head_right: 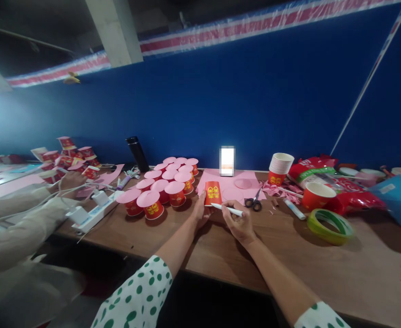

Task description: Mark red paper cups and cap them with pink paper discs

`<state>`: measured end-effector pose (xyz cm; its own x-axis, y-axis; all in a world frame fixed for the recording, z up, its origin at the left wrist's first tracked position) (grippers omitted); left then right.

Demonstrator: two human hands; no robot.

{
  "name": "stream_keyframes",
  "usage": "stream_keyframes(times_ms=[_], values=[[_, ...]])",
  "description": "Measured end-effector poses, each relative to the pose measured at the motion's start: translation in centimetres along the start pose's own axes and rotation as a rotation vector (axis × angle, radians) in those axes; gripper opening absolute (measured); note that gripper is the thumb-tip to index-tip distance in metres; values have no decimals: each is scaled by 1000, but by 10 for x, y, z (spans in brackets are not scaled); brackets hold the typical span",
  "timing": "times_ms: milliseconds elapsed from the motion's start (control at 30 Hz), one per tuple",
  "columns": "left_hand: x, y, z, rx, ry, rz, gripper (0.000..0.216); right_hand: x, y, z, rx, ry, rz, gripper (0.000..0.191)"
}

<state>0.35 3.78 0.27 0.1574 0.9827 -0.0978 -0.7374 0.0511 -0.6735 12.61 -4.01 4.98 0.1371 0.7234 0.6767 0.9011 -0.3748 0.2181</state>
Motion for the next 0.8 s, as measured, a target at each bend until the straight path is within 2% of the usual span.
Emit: stream_keyframes(times_ms=[800], values=[[2, 6, -1, -9, 40, 32, 41, 1, 2, 6, 72, -94, 54, 16]])
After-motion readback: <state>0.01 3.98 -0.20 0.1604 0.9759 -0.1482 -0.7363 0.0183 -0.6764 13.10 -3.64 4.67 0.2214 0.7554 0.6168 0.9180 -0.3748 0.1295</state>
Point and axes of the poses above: each hand's wrist, its own x-axis towards the middle knuckle, its own y-axis out of the back of the hand, z = x × y, the point moved 4 cm from there along x, towards the middle knuckle, and after that the axes turned 2 degrees about z, right-handed, at the moved point
